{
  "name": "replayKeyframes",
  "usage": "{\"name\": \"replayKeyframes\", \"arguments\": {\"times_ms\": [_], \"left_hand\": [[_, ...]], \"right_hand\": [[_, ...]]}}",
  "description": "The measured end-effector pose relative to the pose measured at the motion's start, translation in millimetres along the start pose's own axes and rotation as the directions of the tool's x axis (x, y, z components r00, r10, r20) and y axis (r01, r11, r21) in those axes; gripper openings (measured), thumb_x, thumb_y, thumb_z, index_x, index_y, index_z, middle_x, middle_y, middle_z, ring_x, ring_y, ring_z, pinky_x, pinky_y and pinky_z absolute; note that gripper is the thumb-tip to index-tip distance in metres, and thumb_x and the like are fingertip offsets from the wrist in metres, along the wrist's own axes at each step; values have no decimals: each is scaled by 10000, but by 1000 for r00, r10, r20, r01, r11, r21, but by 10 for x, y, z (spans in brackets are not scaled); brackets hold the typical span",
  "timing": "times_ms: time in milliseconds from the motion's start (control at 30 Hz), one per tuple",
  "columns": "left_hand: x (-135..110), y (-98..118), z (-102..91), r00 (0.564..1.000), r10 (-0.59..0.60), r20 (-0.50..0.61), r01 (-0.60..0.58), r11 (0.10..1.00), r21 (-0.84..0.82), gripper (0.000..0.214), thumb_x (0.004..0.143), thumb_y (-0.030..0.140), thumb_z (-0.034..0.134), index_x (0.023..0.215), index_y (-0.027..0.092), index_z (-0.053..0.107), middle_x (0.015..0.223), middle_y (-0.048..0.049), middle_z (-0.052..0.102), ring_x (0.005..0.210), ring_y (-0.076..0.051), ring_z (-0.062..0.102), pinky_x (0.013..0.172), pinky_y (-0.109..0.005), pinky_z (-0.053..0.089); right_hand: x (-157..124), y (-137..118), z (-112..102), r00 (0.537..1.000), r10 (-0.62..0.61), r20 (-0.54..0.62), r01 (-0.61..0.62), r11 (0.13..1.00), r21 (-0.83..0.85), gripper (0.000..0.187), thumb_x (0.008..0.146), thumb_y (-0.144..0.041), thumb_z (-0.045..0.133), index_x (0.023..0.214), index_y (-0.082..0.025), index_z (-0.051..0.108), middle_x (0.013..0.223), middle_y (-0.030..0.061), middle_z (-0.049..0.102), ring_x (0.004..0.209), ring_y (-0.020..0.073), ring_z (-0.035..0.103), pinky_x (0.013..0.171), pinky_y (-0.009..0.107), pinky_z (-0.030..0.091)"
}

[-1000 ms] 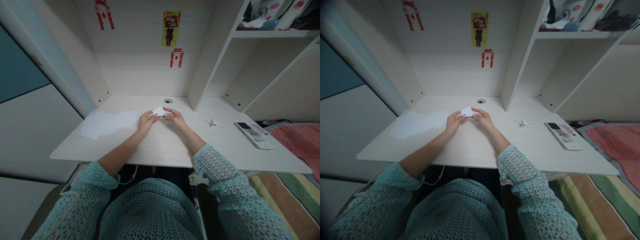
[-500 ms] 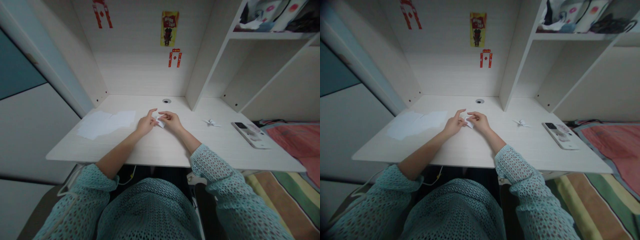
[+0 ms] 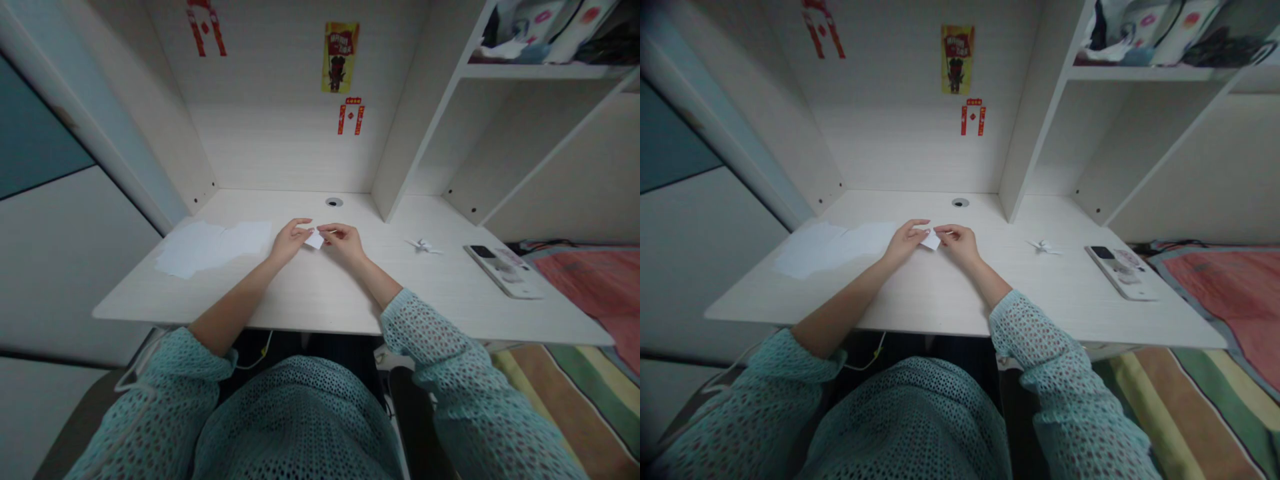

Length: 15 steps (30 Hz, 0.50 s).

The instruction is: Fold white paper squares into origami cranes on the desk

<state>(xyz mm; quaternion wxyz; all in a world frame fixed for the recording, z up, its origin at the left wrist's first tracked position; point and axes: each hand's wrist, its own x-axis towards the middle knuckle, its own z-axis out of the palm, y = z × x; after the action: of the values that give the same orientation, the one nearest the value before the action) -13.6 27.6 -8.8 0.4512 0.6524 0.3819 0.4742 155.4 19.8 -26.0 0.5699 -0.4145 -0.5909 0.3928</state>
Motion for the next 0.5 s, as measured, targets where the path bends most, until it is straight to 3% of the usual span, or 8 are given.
{"name": "replayKeyframes", "arguments": {"times_ms": [200,333,500], "left_hand": [[-40,56,38,999,46,15,-45,998,-35,410,711,372,668,1066,174,612,828,-59,695,729,-150,637,697,-258,478],[-28,71,22,998,45,-52,-49,996,-70,402,706,401,671,1025,159,639,831,-66,700,729,-158,640,674,-254,485],[4,45,4,997,19,-69,-25,996,-81,395,697,415,674,1005,168,653,855,-64,701,759,-163,642,688,-259,492]], "right_hand": [[49,-2,-61,996,-37,-76,39,999,31,316,684,-439,665,892,-202,694,825,47,694,626,135,586,636,308,514],[44,-80,-86,992,-121,27,118,990,72,306,760,-415,593,1007,-250,663,1006,43,672,740,149,608,697,320,515],[18,-140,-95,966,-188,175,186,982,29,334,726,-323,639,1055,-267,651,1142,39,636,939,185,608,855,353,477]]}}
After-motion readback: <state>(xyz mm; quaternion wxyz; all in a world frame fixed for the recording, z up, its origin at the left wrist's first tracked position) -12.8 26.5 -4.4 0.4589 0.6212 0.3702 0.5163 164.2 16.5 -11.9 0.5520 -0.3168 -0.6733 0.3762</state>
